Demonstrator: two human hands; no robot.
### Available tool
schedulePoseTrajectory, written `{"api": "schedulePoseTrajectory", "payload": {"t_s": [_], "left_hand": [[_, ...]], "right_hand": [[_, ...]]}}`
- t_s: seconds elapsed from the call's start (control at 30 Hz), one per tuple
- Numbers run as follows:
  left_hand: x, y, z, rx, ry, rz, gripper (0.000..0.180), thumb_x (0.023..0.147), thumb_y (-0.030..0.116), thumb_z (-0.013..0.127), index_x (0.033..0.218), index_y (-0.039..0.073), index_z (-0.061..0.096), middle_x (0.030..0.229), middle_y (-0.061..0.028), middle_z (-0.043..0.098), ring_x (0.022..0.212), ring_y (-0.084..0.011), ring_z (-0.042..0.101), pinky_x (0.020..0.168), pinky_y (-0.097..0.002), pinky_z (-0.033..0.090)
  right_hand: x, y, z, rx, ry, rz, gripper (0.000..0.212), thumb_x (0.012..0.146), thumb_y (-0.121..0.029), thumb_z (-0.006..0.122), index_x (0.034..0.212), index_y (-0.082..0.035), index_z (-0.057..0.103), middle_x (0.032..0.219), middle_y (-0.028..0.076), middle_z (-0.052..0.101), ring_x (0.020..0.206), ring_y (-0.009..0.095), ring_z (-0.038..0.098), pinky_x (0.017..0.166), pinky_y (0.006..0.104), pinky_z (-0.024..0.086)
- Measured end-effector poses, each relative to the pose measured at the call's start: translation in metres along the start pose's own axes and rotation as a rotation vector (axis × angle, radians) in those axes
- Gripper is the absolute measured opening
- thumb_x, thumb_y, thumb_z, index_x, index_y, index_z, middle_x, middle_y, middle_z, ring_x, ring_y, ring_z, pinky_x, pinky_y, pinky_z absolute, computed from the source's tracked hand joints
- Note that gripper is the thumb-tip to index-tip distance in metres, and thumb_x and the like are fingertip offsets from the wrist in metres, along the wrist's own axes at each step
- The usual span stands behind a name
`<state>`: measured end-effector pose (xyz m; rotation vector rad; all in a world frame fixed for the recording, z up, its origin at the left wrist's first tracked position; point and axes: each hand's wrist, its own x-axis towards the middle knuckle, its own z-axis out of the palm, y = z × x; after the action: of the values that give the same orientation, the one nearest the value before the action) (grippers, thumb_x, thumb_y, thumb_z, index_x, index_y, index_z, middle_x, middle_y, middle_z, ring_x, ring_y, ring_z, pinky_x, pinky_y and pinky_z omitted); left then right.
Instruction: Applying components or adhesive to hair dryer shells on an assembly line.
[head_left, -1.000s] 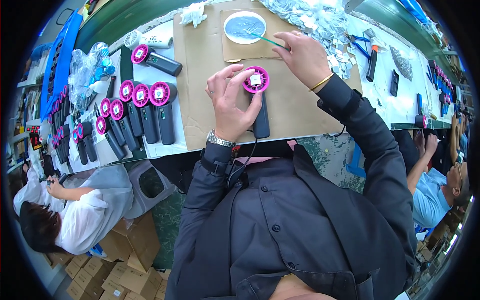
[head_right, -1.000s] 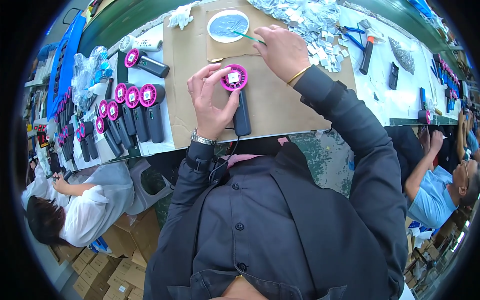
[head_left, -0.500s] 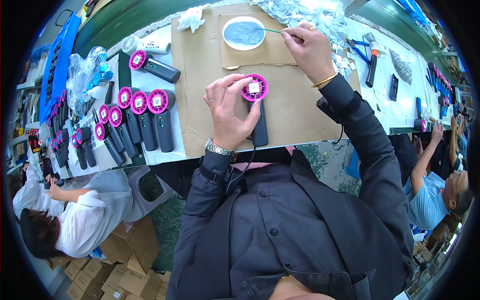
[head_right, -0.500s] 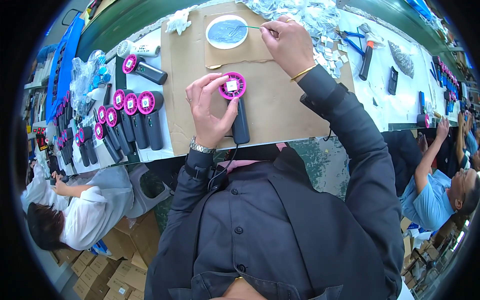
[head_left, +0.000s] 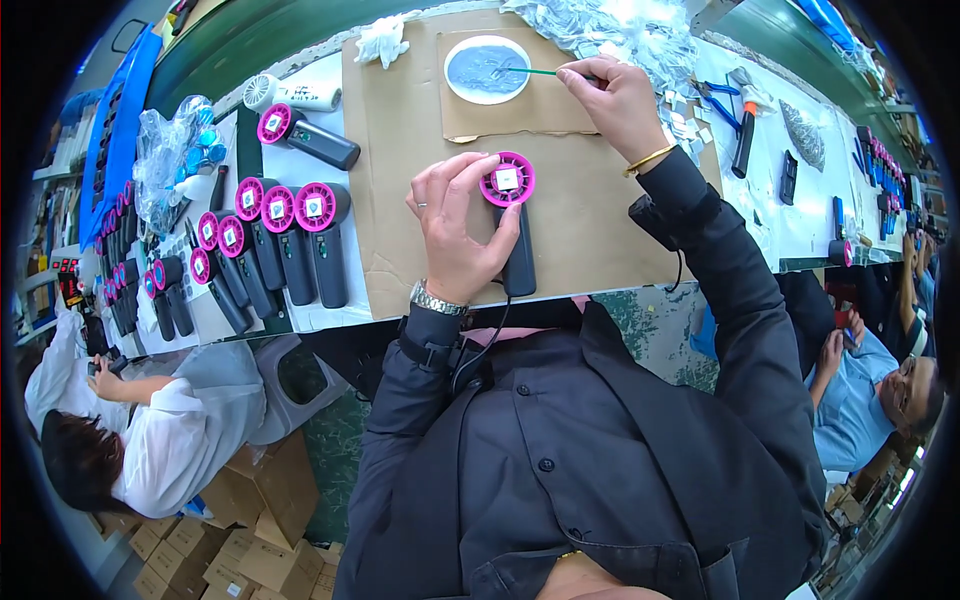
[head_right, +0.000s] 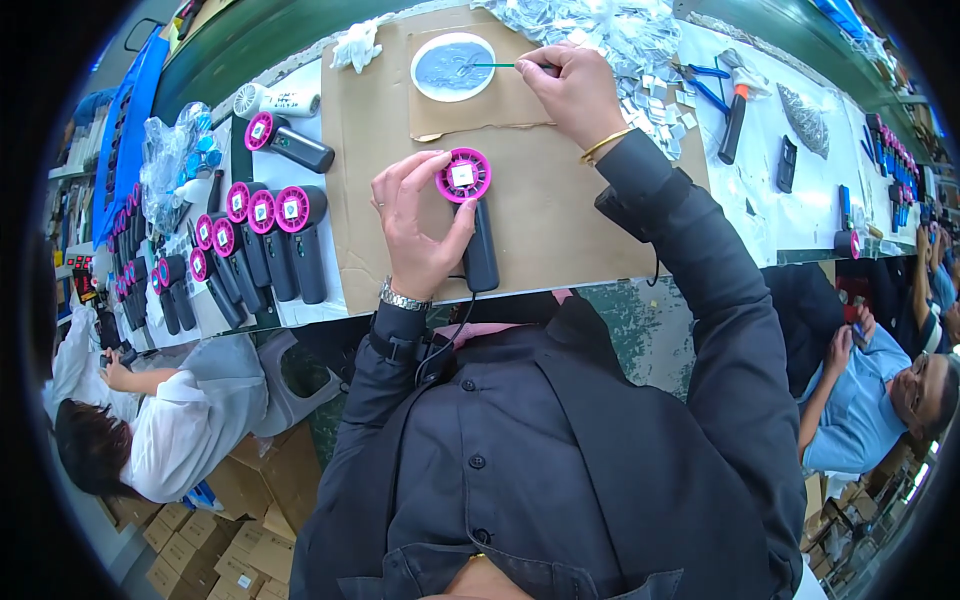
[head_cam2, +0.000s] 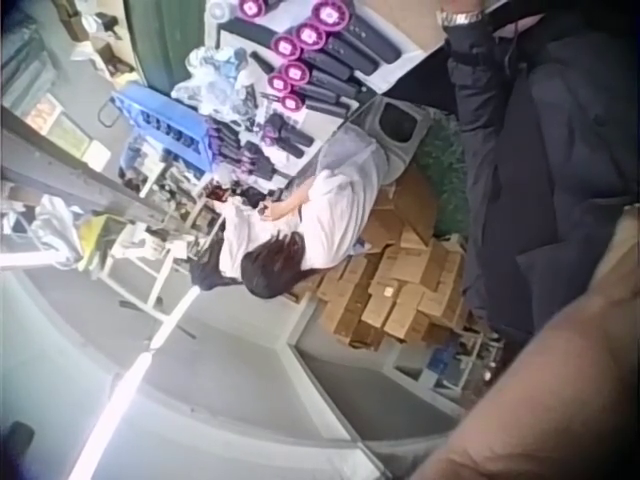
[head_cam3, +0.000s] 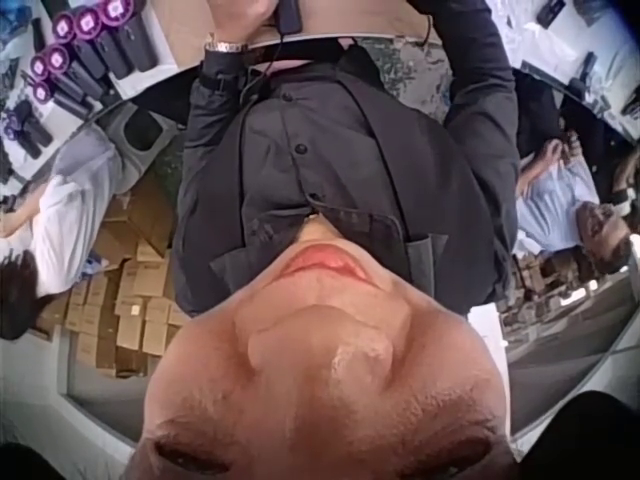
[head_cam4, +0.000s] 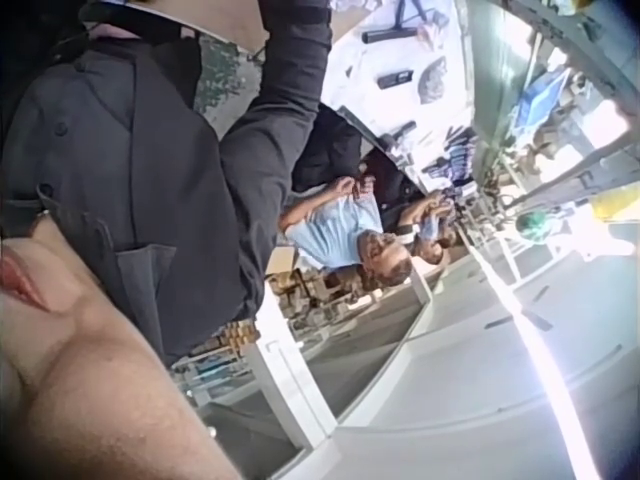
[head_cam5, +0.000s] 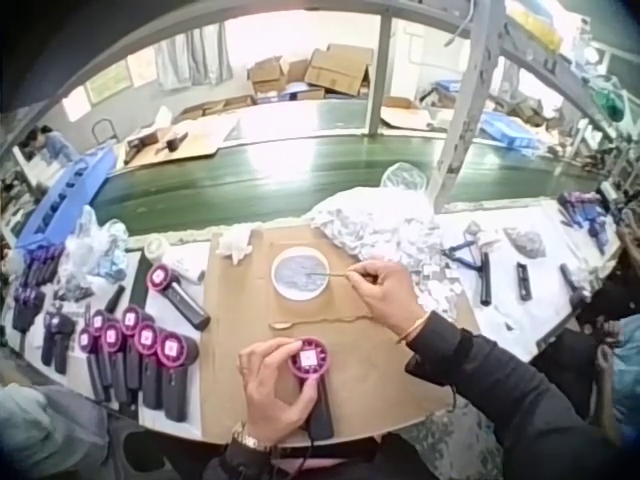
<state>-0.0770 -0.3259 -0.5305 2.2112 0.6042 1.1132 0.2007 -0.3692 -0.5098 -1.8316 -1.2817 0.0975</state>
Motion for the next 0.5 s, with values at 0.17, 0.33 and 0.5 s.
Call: {"api": "schedulePoseTrajectory", "payload": {"t_s": [0.17,0.33,0.5], "left_hand": [[-0.001,-0.001,0.001,0.005,0.006,0.004,0.062,0.081,0.015,0.089,0.139,0.012,0.069,0.135,-0.0075,0.069,0.128,-0.0296,0.056,0.113,-0.0438,0.037],[-0.002,-0.003,0.002,0.016,0.012,0.006,0.063,0.08,0.016,0.089,0.14,0.011,0.068,0.135,-0.0081,0.068,0.129,-0.0298,0.056,0.113,-0.044,0.036],[-0.001,-0.003,0.002,0.008,0.016,0.005,0.063,0.08,0.016,0.089,0.14,0.011,0.068,0.136,-0.0084,0.068,0.129,-0.0302,0.056,0.113,-0.0444,0.036]], "right_hand": [[-0.002,0.006,0.0,0.256,-0.068,0.226,0.025,0.104,-0.021,0.081,0.116,0.0,0.086,0.086,-0.002,0.072,0.072,0.009,0.057,0.065,0.0279,0.046],[-0.002,0.009,-0.007,0.503,-0.031,0.386,0.024,0.103,-0.021,0.082,0.118,-0.001,0.086,0.087,-0.005,0.073,0.075,0.008,0.06,0.068,0.0251,0.048],[-0.007,0.015,-0.011,0.468,-0.011,0.394,0.025,0.103,-0.02,0.083,0.118,-0.001,0.086,0.094,-0.002,0.079,0.084,0.007,0.066,0.075,0.0233,0.052]]}}
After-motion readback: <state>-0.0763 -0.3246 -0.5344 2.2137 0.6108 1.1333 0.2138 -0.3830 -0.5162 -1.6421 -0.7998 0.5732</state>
